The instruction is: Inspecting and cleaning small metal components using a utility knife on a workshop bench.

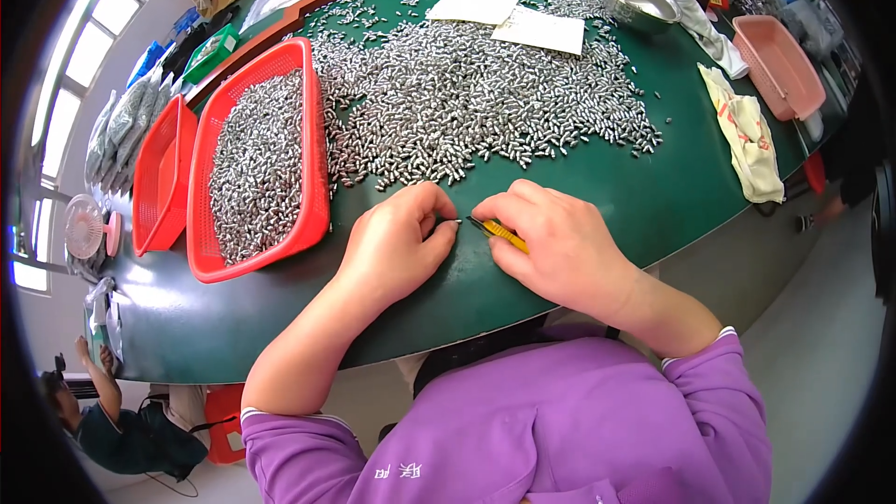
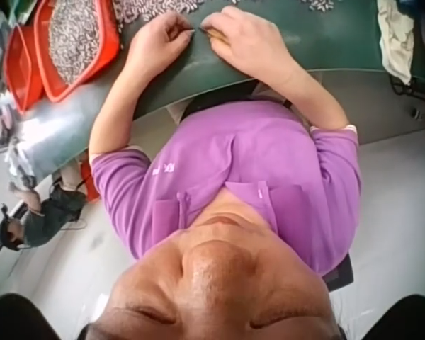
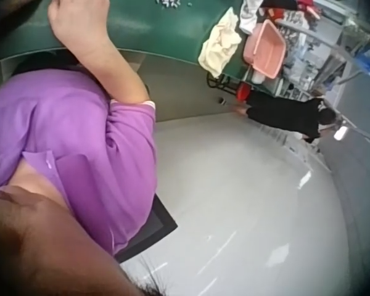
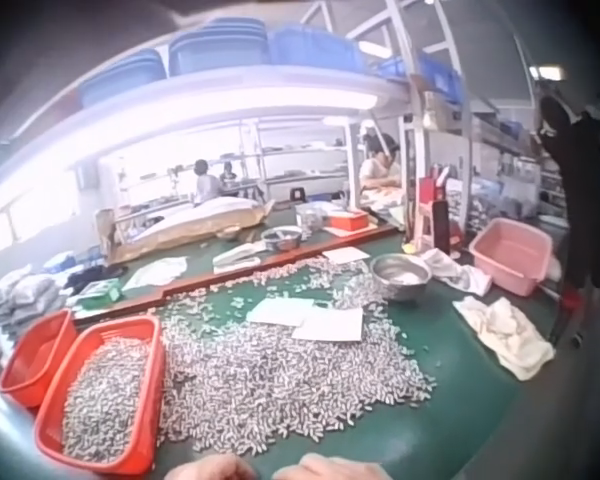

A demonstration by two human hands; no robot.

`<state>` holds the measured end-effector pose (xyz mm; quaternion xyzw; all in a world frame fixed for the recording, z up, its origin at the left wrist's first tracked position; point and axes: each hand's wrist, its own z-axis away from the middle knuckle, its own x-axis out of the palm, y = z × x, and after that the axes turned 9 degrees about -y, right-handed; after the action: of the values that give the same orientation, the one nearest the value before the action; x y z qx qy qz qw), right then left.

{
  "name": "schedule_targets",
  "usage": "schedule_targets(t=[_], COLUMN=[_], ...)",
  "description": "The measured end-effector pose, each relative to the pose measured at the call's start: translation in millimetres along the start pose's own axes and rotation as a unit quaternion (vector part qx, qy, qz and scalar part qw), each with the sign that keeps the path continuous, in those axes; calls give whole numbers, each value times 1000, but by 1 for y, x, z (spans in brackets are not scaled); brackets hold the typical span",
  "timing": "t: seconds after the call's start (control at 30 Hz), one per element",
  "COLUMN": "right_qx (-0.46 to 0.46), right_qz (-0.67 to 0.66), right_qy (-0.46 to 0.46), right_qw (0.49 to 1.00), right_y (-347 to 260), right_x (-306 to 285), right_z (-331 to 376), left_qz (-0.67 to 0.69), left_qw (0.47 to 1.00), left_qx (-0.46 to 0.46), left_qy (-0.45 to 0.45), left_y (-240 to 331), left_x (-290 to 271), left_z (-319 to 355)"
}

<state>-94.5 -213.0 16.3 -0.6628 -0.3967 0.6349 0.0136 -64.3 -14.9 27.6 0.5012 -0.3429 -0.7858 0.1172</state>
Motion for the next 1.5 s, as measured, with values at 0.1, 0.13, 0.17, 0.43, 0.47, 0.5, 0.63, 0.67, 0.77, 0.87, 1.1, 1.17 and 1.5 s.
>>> schedule_targets(t=[0.1, 0.13, 0.17, 0.43, 0.47, 0.5, 0.63, 0.67, 0.77, 0.87, 1.1, 1.17, 1.5], right_qx=[8, 8, 7, 12, 14, 15, 42, 50, 37, 21, 29, 11, -107], right_qz=[-11, -20, -28, -68, -81, -82, -123, -134, -159, -119, -107, -26, 80], right_qy=[3, 5, 8, 7, 2, 3, -64, -84, -116, -130, -99, 24, 35], right_qw=[1000, 1000, 1000, 998, 997, 997, 989, 986, 980, 984, 989, 999, 990], right_y=[-2, -2, -3, 0, 1, 3, 8, 9, 16, 17, 22, 29, 63], right_x=[3, 4, 4, 8, 8, 7, -3, -5, -7, -9, -13, -22, -32], right_z=[0, 0, 0, -4, -5, -7, -12, -14, -21, -25, -27, -31, -80], left_qz=[0, -2, -4, -14, -9, -10, 1, 4, 31, 27, 17, 48, 563], left_qw=[1000, 1000, 1000, 1000, 1000, 1000, 1000, 1000, 999, 1000, 999, 998, 816], left_qx=[-4, -7, -9, -13, -10, -10, -15, -17, 19, 6, -12, -10, 41], left_qy=[8, 8, 8, 10, 13, 12, 3, 0, 30, 14, -29, -34, -121], left_y=[2, 3, 3, 0, -1, -2, -3, -3, -6, -5, -4, -5, -21], left_x=[0, 0, 0, 2, 2, 2, 2, 2, 6, 3, -5, -7, -15], left_z=[2, 2, 1, 1, 1, 1, -1, -2, -3, -5, -2, -5, -12])
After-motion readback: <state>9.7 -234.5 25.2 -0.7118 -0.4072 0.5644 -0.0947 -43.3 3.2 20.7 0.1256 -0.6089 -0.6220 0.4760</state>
